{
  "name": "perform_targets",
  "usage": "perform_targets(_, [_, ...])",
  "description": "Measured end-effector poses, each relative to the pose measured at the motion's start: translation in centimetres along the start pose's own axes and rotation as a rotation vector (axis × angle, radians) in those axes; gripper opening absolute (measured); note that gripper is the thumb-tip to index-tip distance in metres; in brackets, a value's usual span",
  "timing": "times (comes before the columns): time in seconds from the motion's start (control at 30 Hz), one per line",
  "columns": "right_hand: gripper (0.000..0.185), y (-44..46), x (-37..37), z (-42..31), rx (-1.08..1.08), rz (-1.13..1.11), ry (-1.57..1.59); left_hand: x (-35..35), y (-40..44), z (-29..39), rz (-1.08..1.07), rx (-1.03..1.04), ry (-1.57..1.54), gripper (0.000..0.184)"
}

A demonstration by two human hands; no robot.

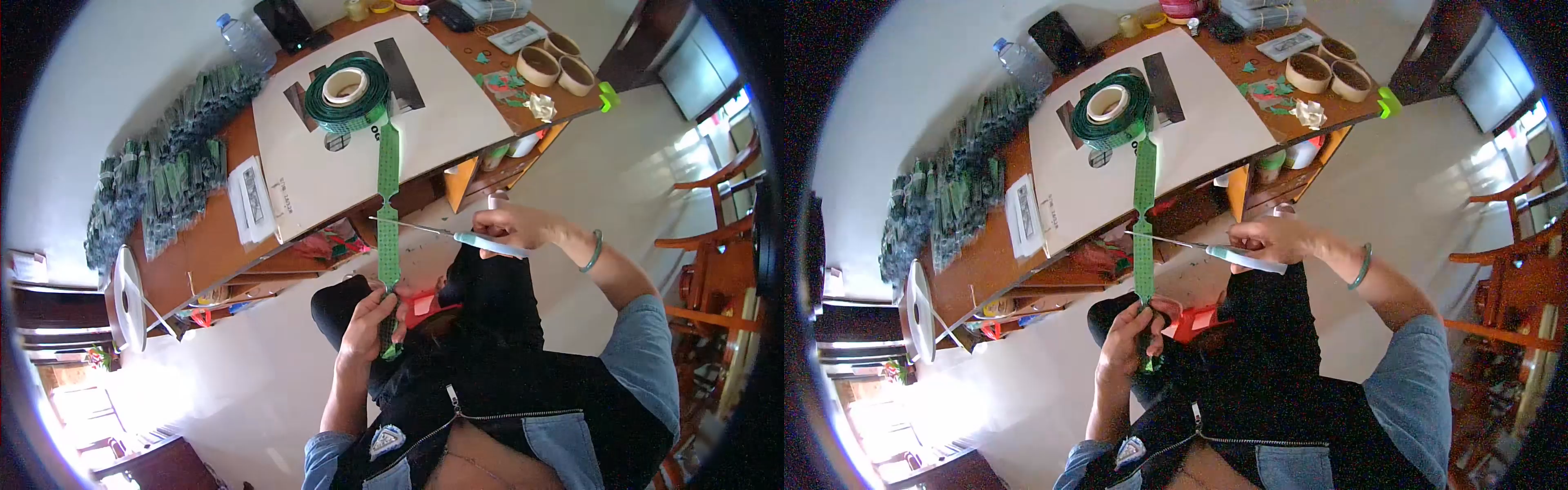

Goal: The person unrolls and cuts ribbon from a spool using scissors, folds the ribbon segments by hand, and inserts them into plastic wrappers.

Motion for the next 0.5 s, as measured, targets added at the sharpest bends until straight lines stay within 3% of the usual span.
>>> perform_targets(0.13, [0.018, -1.6, 0.2, -0.9, 0.178, 0.088, 0.083, -1.7, 0.0, -0.2, 0.021, 0.032, -0.025, 0.022])
perform_targets(0.23, [0.019, -3.3, -0.8, -2.0, 0.352, 0.427, 0.697, -2.1, 1.0, -0.7, -0.017, 0.056, -0.046, 0.022])
perform_targets(0.37, [0.027, 0.9, -7.4, -0.7, 0.133, 0.865, -0.550, -1.2, 1.2, -1.2, -0.039, 0.094, -0.053, 0.023])
perform_targets(0.43, [0.029, 4.8, -9.7, -0.5, 0.286, 0.837, -0.840, -0.4, 1.7, -1.4, -0.048, 0.106, -0.040, 0.022])
perform_targets(0.5, [0.029, 7.7, -11.6, -0.4, 0.370, 0.765, -0.916, 0.0, 1.9, -1.3, -0.023, 0.116, -0.052, 0.022])
Point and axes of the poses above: each hand's wrist, its own y-axis towards the middle knuckle, its own x-axis out of the palm, z = x × y, the point moved 2 cm from there along y, towards the middle knuckle, and after that the axes turned 9 degrees about z, right-handed, at the moved point
